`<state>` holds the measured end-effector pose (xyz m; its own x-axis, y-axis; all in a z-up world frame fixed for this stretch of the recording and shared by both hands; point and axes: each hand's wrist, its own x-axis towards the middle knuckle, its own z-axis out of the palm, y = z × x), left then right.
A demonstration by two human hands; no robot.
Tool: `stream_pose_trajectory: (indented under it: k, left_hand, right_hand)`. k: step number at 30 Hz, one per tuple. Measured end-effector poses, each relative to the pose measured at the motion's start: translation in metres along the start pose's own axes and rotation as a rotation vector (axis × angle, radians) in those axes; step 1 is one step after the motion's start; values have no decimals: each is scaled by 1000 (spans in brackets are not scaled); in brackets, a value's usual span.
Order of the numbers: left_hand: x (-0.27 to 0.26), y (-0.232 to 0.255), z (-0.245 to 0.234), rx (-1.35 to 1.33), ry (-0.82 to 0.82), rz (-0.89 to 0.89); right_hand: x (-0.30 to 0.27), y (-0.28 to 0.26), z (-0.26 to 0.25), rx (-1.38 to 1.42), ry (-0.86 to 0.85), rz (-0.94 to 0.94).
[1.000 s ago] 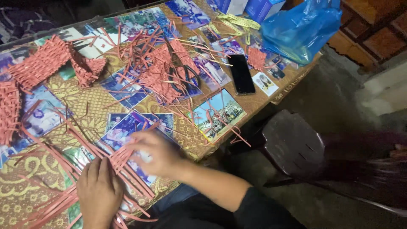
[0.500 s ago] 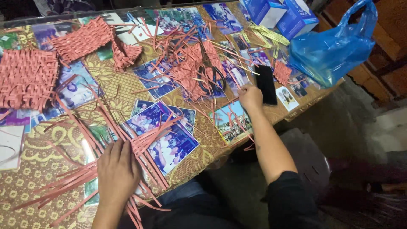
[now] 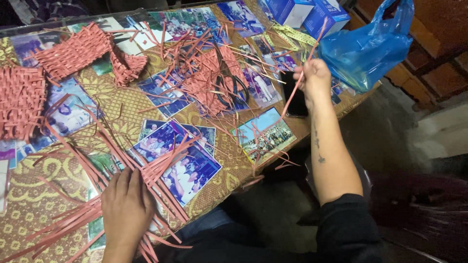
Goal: Weave pink plastic strips into a mat on a table
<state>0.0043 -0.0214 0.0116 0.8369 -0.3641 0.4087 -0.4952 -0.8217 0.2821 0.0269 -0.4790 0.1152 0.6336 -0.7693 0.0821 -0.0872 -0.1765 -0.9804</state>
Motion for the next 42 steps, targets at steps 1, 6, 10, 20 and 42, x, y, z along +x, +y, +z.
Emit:
stream_pose_trajectory:
  k: [1, 6, 10, 20, 42]
  left_hand:
    - [0, 0, 0, 0, 0, 0]
    - [1, 1, -2, -11, -95, -43]
    - [0, -1, -2, -15, -93, -40]
    - [5, 35, -62, -481, -167, 40]
    - [-92, -82, 68, -442, -234, 339]
  right_hand:
    - [-1, -6, 2, 0, 0, 0]
    - [-23, -40, 21, 302, -18, -297]
    - [-96, -75, 55, 369, -75, -368]
    - [-243, -66, 153, 998, -311, -58]
    - [-286, -69, 163, 941, -429, -6]
